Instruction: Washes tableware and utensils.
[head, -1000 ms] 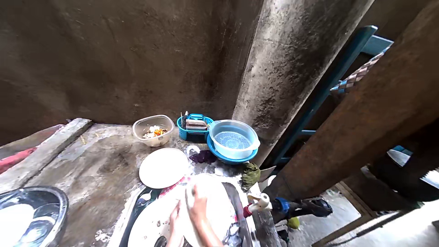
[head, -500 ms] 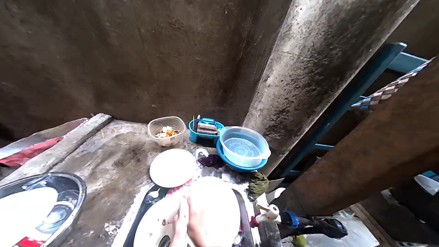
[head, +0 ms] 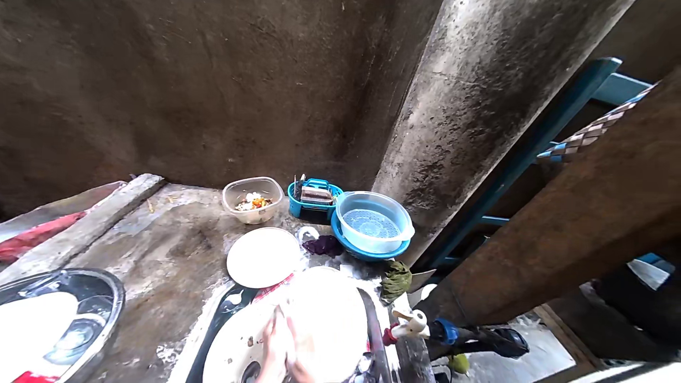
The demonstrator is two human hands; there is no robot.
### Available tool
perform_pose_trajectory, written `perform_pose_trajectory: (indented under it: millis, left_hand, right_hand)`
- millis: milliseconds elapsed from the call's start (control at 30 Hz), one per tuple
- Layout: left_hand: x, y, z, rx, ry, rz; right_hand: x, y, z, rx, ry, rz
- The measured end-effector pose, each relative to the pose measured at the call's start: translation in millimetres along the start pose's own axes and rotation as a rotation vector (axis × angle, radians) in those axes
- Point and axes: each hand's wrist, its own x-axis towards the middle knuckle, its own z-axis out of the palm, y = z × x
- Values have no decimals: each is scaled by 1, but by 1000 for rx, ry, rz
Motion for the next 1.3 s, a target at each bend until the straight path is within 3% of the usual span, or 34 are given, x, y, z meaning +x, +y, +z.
perform_pose_trajectory:
  millis: [67, 133, 200, 233, 300, 367, 433, 500, 533, 633, 700, 800, 867, 933, 1033, 1133, 1200, 1300]
  left_hand:
    - [10, 6, -8, -29, 35, -22]
    - [13, 7, -19, -52, 43, 2]
    - [10, 6, -24, -37, 9, 63]
    - [4, 5, -25, -9, -28, 88]
    - [-9, 1, -23, 51, -79, 113]
    - [-9, 2, -18, 51, -86, 87]
    - [4, 6, -21, 21, -71, -15]
    - [19, 17, -27, -18, -77, -90]
    - [23, 24, -30, -50, -92, -106]
    - [17, 46, -30, -38, -156, -169]
    - [19, 51, -23, 42, -238, -208]
    - [47, 23, -21, 121, -415, -228]
    - [59, 2, -26, 80, -383, -203]
    - [59, -4, -32, -36, -318, -141]
    - [55, 1, -46, -245, -333, -105]
    - [42, 6, -48, -244, -321, -32]
    - [33, 7, -42, -191, -248, 25]
    - [21, 1, -39, -109, -209, 52]
  right_hand:
    - [-32, -1, -9, -82, -174, 17]
    - [-51, 8, -31, -278, -228, 216]
    - [-37, 34, -50, -462, -96, 412]
    - [-21, 50, -53, -519, 7, 404]
    - [13, 57, -48, -443, 127, 348]
    - [32, 30, -31, -207, 108, 271]
    - [19, 0, -15, -36, -120, 196]
    - [-7, -14, -14, -112, -394, 45]
    - [-20, -12, -16, -214, -436, -64]
    - [-47, 3, -25, -315, -175, -335]
    - [-52, -1, -38, -302, 6, -340]
    - [-36, -12, -60, 46, 359, -215]
    - [-18, -12, -71, 447, 507, -39]
    - [2, -5, -79, 627, 637, 185]
    - [35, 15, -89, 382, 723, 506]
    - [35, 32, -77, -81, 573, 678]
    - [18, 23, -48, -276, 499, 507]
    - [-11, 3, 17, -277, 424, -12]
